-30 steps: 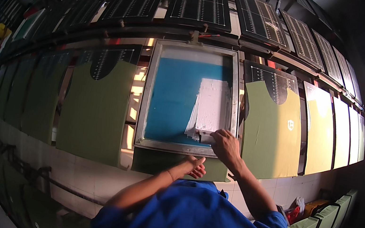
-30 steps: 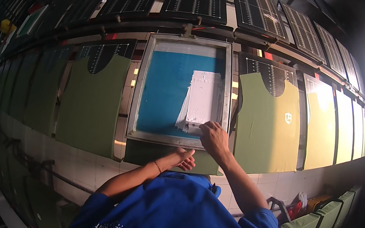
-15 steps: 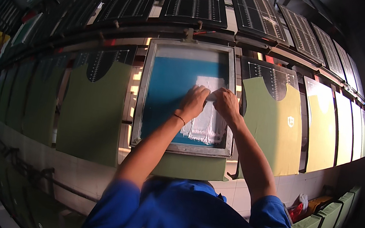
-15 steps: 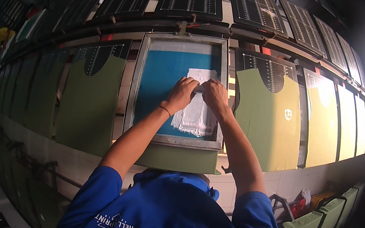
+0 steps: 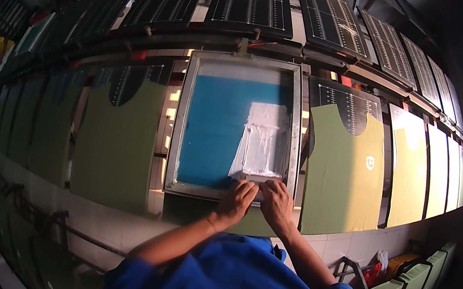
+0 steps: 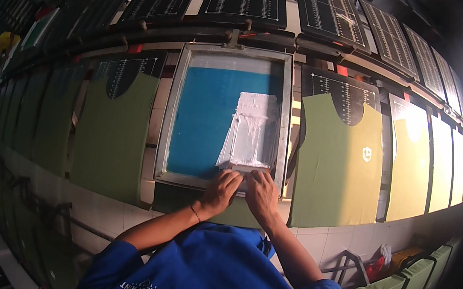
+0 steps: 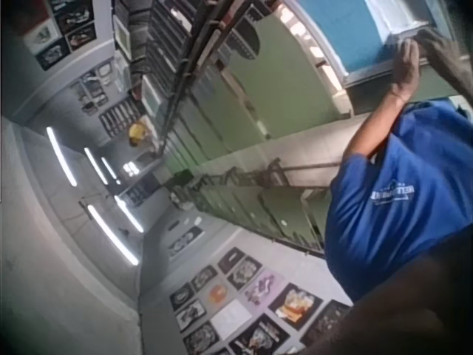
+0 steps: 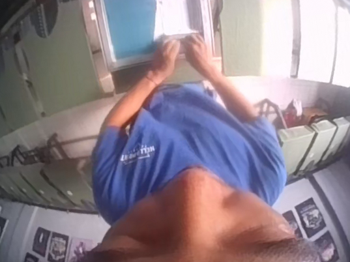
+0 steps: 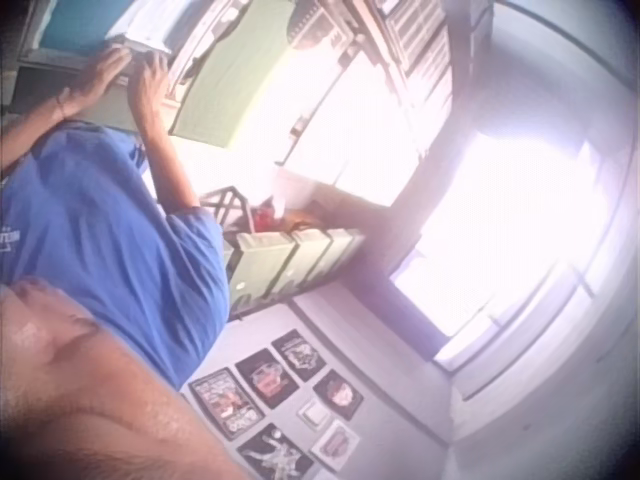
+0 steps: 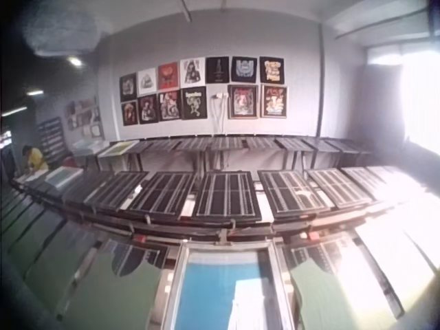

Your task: The person uses a squeegee to spread white ink across a screen printing frame positioned over a green t-shirt. They repeatedly pull the ink across the mesh to transfer the design onto the garment.

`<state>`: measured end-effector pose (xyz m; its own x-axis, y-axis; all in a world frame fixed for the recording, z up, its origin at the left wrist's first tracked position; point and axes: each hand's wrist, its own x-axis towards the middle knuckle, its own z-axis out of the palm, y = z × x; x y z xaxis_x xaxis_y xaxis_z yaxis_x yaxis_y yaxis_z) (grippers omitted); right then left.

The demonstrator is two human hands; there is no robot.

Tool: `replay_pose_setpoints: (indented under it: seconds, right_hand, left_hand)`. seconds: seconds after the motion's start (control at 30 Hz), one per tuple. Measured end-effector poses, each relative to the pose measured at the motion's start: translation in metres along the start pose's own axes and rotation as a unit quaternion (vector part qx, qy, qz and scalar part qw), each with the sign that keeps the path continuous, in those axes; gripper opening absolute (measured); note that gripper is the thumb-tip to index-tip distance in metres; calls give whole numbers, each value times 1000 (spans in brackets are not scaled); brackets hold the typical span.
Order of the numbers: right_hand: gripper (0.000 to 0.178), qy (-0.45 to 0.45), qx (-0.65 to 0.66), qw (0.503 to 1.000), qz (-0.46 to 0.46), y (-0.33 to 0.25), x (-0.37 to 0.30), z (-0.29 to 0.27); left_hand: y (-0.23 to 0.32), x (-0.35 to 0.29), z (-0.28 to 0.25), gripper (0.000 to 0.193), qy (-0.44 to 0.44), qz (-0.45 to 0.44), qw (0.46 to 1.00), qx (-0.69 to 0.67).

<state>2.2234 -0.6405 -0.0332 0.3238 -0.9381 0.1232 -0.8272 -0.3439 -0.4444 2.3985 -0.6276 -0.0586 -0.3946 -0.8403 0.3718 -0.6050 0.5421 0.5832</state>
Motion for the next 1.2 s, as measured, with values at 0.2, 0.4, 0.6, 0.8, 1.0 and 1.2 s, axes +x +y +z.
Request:
replay_pose_setpoints:
  seconds: [0.2,0.4,0.6,0.8,1.0,1.2]
  right_hand:
    - [25,14,-61,998,-30,47,149,-10]
    - [25,47,-32,997,-59,31,147,-38]
    - [40,-23,23,999,-37,-2,25,-30]
    - [33,5,5,1000,6,-14,-16,-5]
    - [31,37,-17,999,-8,29,97,-3]
    - [23,2,-55,998,-14,57,171,-17]
  left_hand:
    - [-73,136,-9,23,87,12,995,-40]
    - [-60,138,-31,32,79,14,996,-32]
    - [6,31,-30,34,13,14,999,-39]
    - [8,-9,-10,39,-6,13,998,-59]
    - [-60,87,3,34,35,9,998,-42]
    - [-87,154,-8,25,71,7,996,-51]
